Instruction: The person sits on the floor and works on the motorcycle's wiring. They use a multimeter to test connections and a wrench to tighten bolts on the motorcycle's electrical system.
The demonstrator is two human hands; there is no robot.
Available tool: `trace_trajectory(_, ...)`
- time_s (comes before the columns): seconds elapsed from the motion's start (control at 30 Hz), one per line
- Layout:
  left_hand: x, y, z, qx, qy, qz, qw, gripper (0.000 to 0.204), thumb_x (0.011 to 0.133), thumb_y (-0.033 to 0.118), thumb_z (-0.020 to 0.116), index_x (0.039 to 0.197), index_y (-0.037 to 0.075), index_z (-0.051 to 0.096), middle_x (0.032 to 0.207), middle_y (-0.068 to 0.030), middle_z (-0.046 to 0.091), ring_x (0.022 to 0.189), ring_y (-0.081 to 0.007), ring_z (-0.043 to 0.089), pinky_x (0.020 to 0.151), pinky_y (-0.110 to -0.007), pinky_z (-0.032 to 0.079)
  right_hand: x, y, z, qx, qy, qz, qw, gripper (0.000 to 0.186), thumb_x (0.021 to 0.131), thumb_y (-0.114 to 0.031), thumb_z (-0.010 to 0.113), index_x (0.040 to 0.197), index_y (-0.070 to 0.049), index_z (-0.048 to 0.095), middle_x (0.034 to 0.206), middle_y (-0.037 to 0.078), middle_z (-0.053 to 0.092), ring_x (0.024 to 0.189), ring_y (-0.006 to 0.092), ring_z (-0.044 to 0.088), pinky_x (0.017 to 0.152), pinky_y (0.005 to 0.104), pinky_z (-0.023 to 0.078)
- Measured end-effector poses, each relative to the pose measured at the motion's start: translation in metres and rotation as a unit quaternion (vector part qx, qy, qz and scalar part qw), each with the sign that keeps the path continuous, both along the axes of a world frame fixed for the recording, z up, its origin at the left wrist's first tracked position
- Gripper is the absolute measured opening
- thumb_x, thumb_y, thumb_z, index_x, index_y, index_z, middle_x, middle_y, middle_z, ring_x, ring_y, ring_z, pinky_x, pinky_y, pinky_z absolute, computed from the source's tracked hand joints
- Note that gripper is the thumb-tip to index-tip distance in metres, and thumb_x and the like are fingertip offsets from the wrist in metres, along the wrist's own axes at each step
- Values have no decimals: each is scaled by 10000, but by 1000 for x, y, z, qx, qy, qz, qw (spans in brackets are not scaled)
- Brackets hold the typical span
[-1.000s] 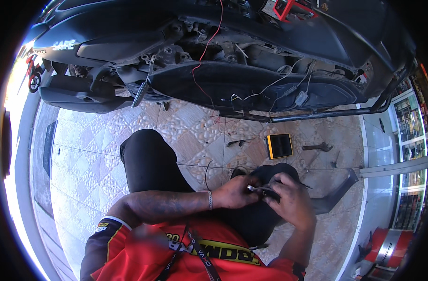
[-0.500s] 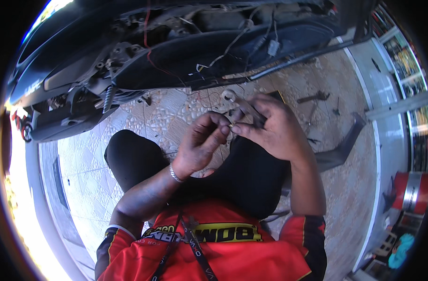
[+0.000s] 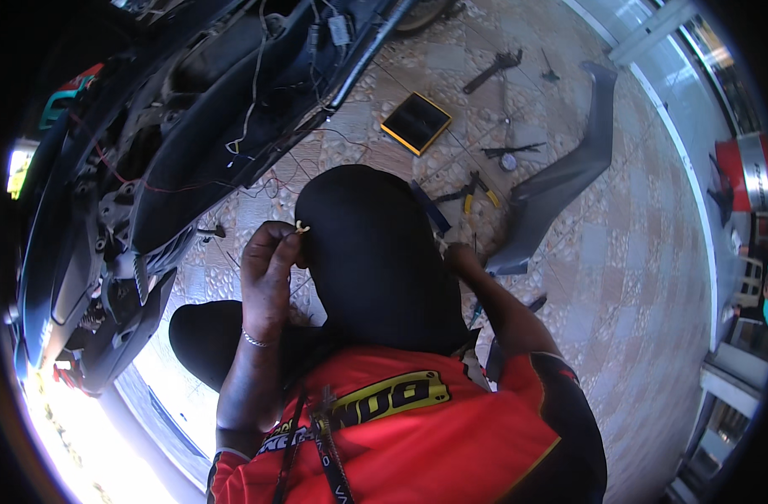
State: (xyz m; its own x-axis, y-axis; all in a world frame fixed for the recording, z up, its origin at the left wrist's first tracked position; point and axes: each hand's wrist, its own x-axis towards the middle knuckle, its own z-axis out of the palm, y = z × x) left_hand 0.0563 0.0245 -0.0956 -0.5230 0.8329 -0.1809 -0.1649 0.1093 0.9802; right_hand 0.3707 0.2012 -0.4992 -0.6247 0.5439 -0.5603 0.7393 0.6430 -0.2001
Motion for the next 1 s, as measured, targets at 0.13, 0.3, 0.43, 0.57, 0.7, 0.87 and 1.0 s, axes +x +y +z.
trace_trajectory(0.13,4,4,0,6,-12,-2,1000,57,995,99,622,987,44,612,857,29,600,775,-42,531,713,-214,456,65,-72,-74,-82,180,-301,933,236,859,-229,618,906,-29,734,960,235,720,911,388,720,771,498,560)
trace_trajectory(0.3,7,5,-7,23,-48,-26,998,88,996,102,632,1068,55,616,961,8,635,893,-63,566,796,-248,492,44,2,-30,-90,40,-139,985,275,912,-268,592,970,-29,714,987,238,715,943,395,707,790,502,549)
trace_trajectory(0.43,8,7,-12,27,20,-19,999,132,966,148,672,999,25,638,943,-25,660,903,-77,582,817,-274,502,-67,102,109,-25,23,5,999,306,953,-300,571,1021,-29,698,1008,241,712,968,400,697,805,506,539)
trace_trajectory(0.57,11,7,-14,29,17,-20,999,137,959,145,675,986,17,634,935,-36,658,888,-84,588,811,-278,505,-215,119,350,100,400,-56,909,410,978,-397,624,1089,-4,663,1021,244,709,979,401,696,822,462,545)
trace_trajectory(0.7,14,6,-15,75,-10,-39,996,131,952,145,672,982,23,636,914,-57,649,894,-110,614,818,-297,518,-349,54,551,21,615,160,772,347,959,-288,676,1177,-18,660,1054,182,709,1000,322,701,869,394,536)
trace_trajectory(0.87,14,2,-15,54,70,-63,994,149,971,166,660,1005,23,644,919,-37,662,871,-105,610,802,-288,512,-518,-24,641,339,538,389,666,360,897,-222,688,1192,-19,652,1207,215,647,1127,371,631,931,439,517)
trace_trajectory(1.0,9,-4,-10,49,110,-45,992,185,943,193,676,1000,20,651,887,-78,680,842,-155,649,786,-322,530,-606,-48,654,367,353,398,763,321,895,-185,656,1165,-13,675,1222,220,648,1140,368,634,955,437,515)
